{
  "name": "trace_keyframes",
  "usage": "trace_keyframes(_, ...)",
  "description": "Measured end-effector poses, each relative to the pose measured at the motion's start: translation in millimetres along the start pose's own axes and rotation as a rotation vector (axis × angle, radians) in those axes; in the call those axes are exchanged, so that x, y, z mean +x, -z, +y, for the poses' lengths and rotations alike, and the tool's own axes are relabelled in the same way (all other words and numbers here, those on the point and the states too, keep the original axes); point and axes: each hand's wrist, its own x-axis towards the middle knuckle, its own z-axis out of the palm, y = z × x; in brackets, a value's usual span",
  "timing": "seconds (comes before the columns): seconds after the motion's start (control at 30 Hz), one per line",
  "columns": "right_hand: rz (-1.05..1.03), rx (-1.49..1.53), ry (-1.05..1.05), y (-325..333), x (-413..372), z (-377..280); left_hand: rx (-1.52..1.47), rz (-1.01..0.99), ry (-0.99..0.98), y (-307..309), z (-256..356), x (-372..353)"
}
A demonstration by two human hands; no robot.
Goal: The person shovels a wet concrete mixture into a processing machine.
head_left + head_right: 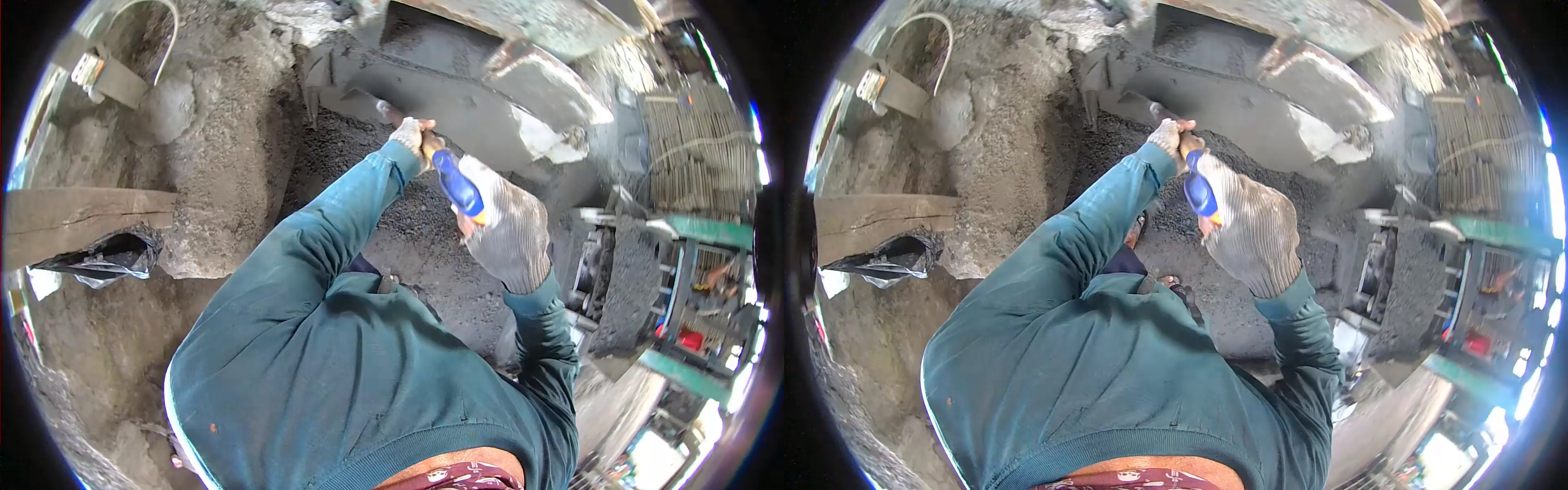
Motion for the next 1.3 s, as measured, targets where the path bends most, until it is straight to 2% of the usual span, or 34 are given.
trace_keyframes(0.07,0.015,0.035,-0.076,-19,48,-4,-0.003,0.01,-0.084,-5,26,5)
trace_keyframes(0.13,-0.142,0.075,-0.141,-53,94,13,0.05,0.085,-0.144,10,54,27)
trace_keyframes(0.17,-0.217,0.096,-0.185,-78,111,23,0.203,0.171,-0.142,48,69,60)
trace_keyframes(0.23,-0.566,0.033,-0.306,-165,116,39,0.472,0.325,-0.095,117,91,108)
trace_keyframes(0.3,-0.309,0.214,0.056,-256,51,56,0.579,0.411,-0.044,178,73,115)
trace_keyframes(0.37,-0.665,0.17,-0.147,-220,34,21,0.506,0.444,-0.041,213,41,110)
trace_keyframes(0.43,-0.896,0.13,-0.184,-175,36,-5,0.262,0.38,-0.115,201,45,95)
trace_keyframes(0.47,-0.838,0.167,-0.12,-157,40,-8,0.117,0.34,-0.147,193,47,84)
trace_keyframes(0.5,-0.788,0.21,-0.064,-136,38,-8,0.047,0.422,-0.099,195,49,95)
trace_keyframes(0.53,-0.732,0.251,0.001,-123,36,-2,-0.028,0.506,-0.057,196,51,103)
trace_keyframes(0.6,-0.441,0.29,0.092,-112,34,29,-0.042,0.791,0.05,139,63,87)
trace_keyframes(0.7,0.064,0.086,0.035,-104,38,67,-0.294,0.581,-0.116,132,44,83)
trace_keyframes(0.77,0.138,0.389,-0.332,-104,30,86,-0.397,0.487,-0.132,144,39,84)
trace_keyframes(0.83,0.122,1.185,-0.916,-107,28,90,-0.485,0.435,-0.161,152,41,83)
trace_keyframes(0.87,0.093,1.288,-1.006,-112,33,94,-0.525,0.426,-0.179,158,46,82)
trace_keyframes(0.9,0.083,1.313,-1.016,-124,41,96,-0.564,0.415,-0.201,163,53,82)
trace_keyframes(0.93,0.072,1.339,-1.025,-139,49,99,-0.61,0.416,-0.32,174,55,84)
trace_keyframes(1.03,0.009,1.349,-1.047,-205,70,105,-0.322,0.469,-0.297,213,70,120)
trace_keyframes(1.07,0.019,1.351,-1.105,-226,64,104,-0.189,0.609,-0.142,189,77,103)
trace_keyframes(1.17,0.109,1.34,-1.252,-274,37,121,0.308,0.884,0.056,222,54,150)
trace_keyframes(1.23,0.21,1.296,-1.359,-269,-12,122,0.248,0.846,0.058,230,28,170)
trace_keyframes(1.3,0.186,1.292,-1.345,-242,-23,118,0.265,0.849,0.119,211,0,154)
